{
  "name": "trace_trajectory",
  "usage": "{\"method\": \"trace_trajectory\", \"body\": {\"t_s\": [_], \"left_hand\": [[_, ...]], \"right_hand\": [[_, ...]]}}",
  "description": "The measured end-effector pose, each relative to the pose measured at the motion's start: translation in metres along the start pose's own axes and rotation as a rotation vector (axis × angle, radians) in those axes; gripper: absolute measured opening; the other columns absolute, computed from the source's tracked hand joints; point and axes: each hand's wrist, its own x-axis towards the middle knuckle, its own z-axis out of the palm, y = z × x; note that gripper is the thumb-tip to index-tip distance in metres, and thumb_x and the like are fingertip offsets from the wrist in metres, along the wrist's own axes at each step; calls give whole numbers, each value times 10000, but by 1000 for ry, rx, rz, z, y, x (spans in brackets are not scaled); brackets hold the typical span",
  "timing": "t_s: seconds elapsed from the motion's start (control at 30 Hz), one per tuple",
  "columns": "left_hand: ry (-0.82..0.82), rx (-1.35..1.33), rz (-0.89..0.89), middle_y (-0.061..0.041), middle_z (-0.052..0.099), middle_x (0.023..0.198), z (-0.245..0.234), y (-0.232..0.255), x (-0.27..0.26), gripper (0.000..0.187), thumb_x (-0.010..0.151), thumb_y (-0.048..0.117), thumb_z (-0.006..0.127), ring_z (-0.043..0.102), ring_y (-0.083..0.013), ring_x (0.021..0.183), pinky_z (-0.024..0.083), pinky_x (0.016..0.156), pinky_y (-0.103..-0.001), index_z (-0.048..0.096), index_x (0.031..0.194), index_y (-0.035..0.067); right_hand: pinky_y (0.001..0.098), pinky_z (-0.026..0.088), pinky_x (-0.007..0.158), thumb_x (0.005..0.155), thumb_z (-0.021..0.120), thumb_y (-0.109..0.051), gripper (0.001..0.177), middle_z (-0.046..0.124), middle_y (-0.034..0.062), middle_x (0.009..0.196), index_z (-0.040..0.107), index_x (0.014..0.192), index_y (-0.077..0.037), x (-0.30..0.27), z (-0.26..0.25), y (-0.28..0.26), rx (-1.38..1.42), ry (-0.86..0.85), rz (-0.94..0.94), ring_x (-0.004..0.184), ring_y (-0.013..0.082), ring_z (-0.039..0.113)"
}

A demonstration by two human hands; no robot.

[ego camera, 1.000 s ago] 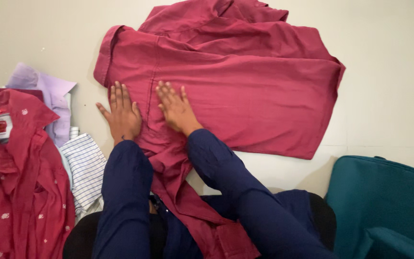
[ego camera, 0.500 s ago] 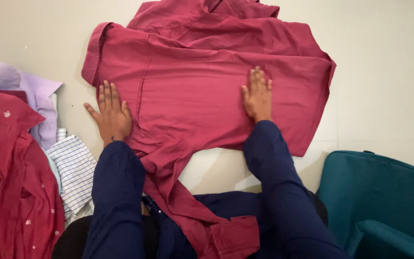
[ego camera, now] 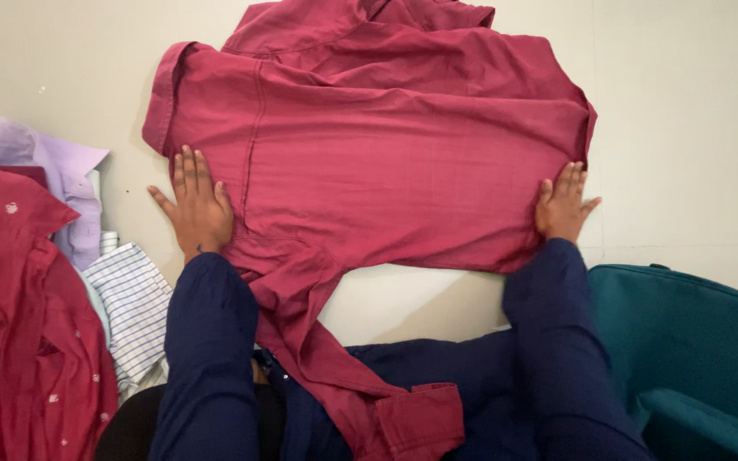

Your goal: The person folds a shirt by laying it flat, folding in the sleeves, and then folding the body of the shirt into a rectangular shape.

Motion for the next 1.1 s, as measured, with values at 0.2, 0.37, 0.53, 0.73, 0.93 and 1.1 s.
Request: {"method": "trace_trajectory", "body": {"t_s": [0.2,0.37,0.53,0.73,0.93,1.1], "left_hand": [[15,12,-9,-97,281,1725,2,0,1,657,1035,301,491,233,-242,1577,28,1202,-722,361,1631,56],[18,42,14,-84,283,1736,4,-2,-1,638,1064,302,485,234,-246,1599,34,1216,-725,361,1642,62],[5,21,0,-89,272,1727,3,-4,0,650,1046,312,490,227,-253,1587,27,1199,-730,357,1632,62],[11,11,0,-86,273,1732,4,-3,0,644,1052,308,485,235,-251,1591,18,1200,-737,352,1635,68],[42,-9,28,-108,294,1730,4,-4,-1,648,1054,297,495,246,-266,1594,11,1195,-747,366,1639,52],[38,-9,17,-114,292,1727,5,-5,1,653,1043,296,502,249,-264,1589,8,1188,-750,367,1633,48]], "right_hand": [[652,-2,1249,1145,434,-426,666,207,164,1744,297,1670,-39,-15,-22,-104,6,233,-228,1618,338,120],[647,38,1265,1054,487,-368,642,253,137,1707,349,1607,-73,-88,6,-295,253,92,-612,1608,324,171],[576,115,1286,1075,454,-406,656,280,121,1705,324,1620,-65,-171,24,-389,204,-8,-799,1594,270,229],[528,124,1272,1034,485,-505,750,270,130,1689,297,1614,-67,-154,10,-328,236,-61,-708,1567,266,238],[526,121,1276,1042,481,-533,787,243,139,1708,268,1630,-54,-116,-1,-223,159,-18,-538,1586,293,218],[536,106,1276,1061,447,-545,792,225,150,1722,252,1647,-48,-88,2,-147,86,36,-355,1587,302,190]]}}
